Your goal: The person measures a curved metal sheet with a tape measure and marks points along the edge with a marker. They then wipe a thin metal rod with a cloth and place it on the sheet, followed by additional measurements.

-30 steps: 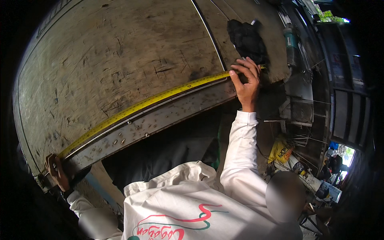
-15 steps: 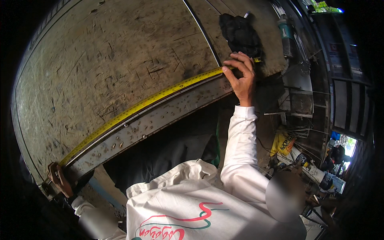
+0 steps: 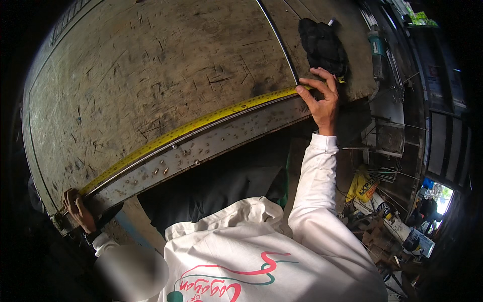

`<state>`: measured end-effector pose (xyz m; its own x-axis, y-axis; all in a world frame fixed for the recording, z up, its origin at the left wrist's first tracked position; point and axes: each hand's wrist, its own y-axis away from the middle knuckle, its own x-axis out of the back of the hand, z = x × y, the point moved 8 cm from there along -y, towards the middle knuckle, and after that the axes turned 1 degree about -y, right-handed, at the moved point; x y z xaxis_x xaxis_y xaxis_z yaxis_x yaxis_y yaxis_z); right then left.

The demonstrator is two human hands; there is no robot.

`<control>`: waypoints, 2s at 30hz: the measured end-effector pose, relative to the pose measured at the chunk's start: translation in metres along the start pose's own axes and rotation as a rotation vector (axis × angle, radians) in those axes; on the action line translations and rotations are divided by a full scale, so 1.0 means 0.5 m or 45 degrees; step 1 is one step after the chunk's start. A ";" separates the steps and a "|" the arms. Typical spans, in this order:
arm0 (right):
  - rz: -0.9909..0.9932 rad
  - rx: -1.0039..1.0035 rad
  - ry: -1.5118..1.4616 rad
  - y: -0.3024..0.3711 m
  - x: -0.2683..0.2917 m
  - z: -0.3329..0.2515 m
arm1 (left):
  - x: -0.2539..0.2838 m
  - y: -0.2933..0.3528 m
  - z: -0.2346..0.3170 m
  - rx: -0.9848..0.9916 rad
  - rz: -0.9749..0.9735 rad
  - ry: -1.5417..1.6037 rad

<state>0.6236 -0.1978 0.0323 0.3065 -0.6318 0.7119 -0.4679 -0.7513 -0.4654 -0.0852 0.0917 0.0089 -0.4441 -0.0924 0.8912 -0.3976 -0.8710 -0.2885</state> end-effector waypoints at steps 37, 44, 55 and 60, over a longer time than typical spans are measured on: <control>0.018 -0.027 -0.116 -0.004 0.002 0.017 | 0.007 0.000 0.014 -0.049 -0.030 0.025; 0.019 -0.019 -0.124 -0.005 0.003 0.018 | 0.006 0.002 0.005 -0.030 -0.033 0.019; 0.040 -0.023 -0.135 -0.006 0.006 0.013 | 0.006 0.001 0.002 -0.074 -0.014 0.083; 0.051 -0.037 -0.125 -0.006 0.008 0.010 | -0.002 0.005 -0.001 -0.030 -0.037 0.065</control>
<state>0.6304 -0.1987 0.0339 0.3660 -0.6782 0.6373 -0.5047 -0.7200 -0.4763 -0.0862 0.0897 0.0073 -0.4722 -0.0419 0.8805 -0.4297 -0.8612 -0.2714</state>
